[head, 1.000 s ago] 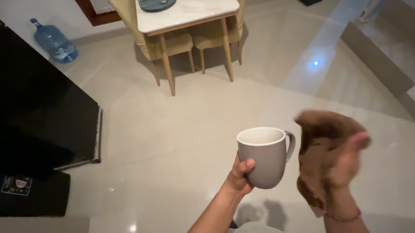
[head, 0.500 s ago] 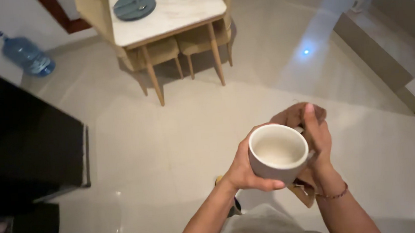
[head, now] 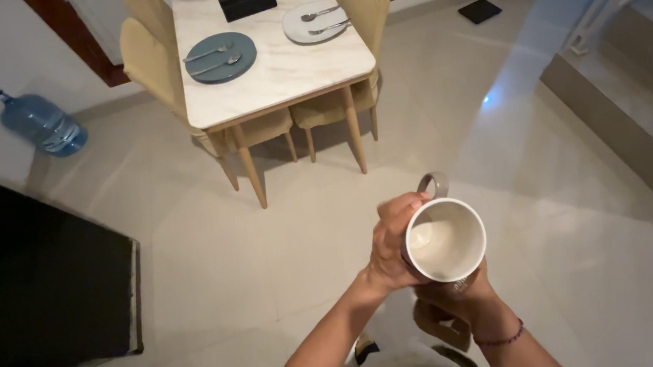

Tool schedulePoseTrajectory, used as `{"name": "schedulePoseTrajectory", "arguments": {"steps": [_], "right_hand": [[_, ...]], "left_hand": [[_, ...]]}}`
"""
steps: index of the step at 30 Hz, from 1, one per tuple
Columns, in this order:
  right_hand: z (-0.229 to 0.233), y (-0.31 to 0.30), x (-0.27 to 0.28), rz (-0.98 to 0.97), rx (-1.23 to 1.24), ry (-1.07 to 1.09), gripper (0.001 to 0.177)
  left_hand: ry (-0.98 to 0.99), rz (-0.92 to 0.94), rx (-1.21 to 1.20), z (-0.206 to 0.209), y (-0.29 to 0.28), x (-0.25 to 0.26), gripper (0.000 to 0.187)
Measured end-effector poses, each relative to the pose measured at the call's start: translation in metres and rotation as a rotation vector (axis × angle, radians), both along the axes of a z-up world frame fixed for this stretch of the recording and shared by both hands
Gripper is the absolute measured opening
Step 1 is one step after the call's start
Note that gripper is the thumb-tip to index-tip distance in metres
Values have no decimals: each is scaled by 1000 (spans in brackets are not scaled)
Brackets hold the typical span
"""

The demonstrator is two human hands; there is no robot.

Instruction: Wiping a ceramic mug with a cloth and placing it on a set dining table.

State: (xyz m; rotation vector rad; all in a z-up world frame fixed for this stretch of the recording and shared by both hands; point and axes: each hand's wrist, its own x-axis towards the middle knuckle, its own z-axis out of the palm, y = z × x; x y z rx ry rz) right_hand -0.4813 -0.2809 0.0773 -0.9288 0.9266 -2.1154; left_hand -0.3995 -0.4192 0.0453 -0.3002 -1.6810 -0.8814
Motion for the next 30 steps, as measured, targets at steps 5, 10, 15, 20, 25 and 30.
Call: {"name": "schedulePoseTrajectory", "arguments": {"steps": [5, 10, 15, 20, 25, 30], "right_hand": [[-35, -17, -42, -176, 214, 77, 39], [-72, -34, -111, -310, 412, 163, 47], [-20, -48, -195, -522, 84, -134, 37], [54, -74, -228, -200, -335, 12, 16], [138, -81, -243, -628, 77, 866, 12], [63, -72, -345, 73, 447, 949, 13]], "left_hand": [[-18, -29, 53, 2, -15, -30, 100], [-15, -20, 111, 9, -34, -63, 106], [-8, 79, 79, 23, -65, -115, 114], [-63, 132, 53, 24, -77, -185, 116], [-96, 183, 32, 39, -79, -242, 112], [-169, 256, -18, 42, -86, -267, 112]]}}
